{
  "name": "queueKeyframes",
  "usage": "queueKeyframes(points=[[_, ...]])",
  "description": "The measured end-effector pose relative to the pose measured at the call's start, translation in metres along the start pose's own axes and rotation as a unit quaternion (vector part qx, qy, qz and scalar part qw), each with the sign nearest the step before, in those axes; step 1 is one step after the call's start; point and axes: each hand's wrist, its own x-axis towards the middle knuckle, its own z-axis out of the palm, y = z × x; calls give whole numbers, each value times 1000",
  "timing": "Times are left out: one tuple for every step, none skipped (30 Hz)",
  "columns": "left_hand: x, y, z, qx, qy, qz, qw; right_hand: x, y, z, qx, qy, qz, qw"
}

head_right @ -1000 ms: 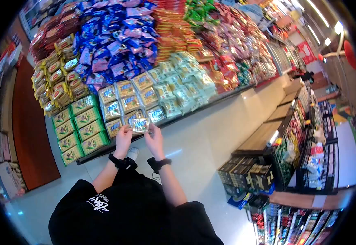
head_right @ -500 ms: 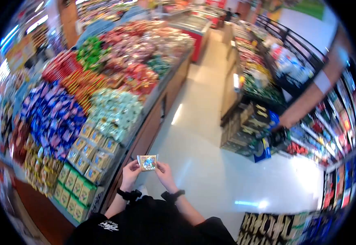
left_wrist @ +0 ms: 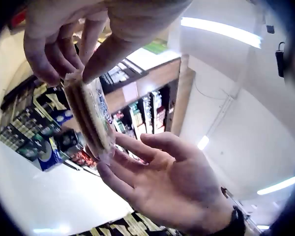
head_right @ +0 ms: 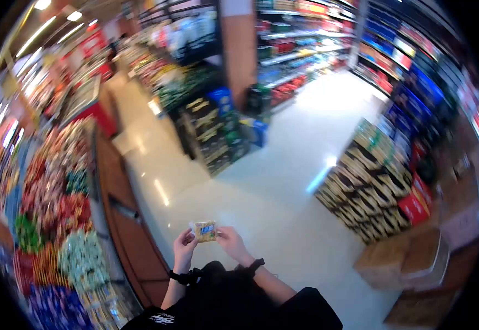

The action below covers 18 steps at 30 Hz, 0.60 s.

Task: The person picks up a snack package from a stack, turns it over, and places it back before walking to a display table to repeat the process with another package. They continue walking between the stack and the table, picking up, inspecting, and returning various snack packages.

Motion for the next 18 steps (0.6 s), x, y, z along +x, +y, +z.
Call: queueKeyframes(points=[[9,1,16,10,-40,-1,999,-3,0,-14,2,41,-5,999],[16,0,32,24,-67,-2,997,-8,1,-27,-43,69,-34,996],[21,-1,47,39,-95,-5,995,-14,3,-39,-90,98,-57,989],[26,-1,63,54,-134,-11,989,-19,5,-52,-86,140,-52,985],[31,-1,82,53,-158,-2,986,-23,6,-68,-83,151,-33,984],[34,-2,99,51,-180,8,982,-26,8,-81,-78,161,-16,984],[35,0,116,63,-214,3,975,-31,1,-92,-73,197,-11,978],[35,3,134,58,-239,3,969,-36,-12,-103,-39,227,2,973],[36,5,150,50,-260,4,964,-40,-20,-115,-6,253,13,967],[36,5,164,56,-283,1,957,-44,-20,-126,-75,280,29,957],[39,4,178,52,-305,-6,951,-48,-20,-134,-73,302,28,950],[43,4,193,47,-325,-11,944,-50,-18,-143,-53,325,18,944],[50,-1,202,54,-345,-10,937,-50,-12,-147,-32,347,6,937],[55,-5,214,62,-365,-6,929,-52,-10,-155,-28,368,5,929],[59,-7,226,69,-385,-3,920,-54,-7,-163,-36,382,-14,923],[61,-5,240,72,-404,-4,912,-54,-8,-171,-45,395,-32,917],[63,-3,256,95,-420,0,902,-56,-10,-181,-46,412,-32,909],[64,-1,272,116,-432,3,895,-57,-17,-192,-52,431,-14,901]])
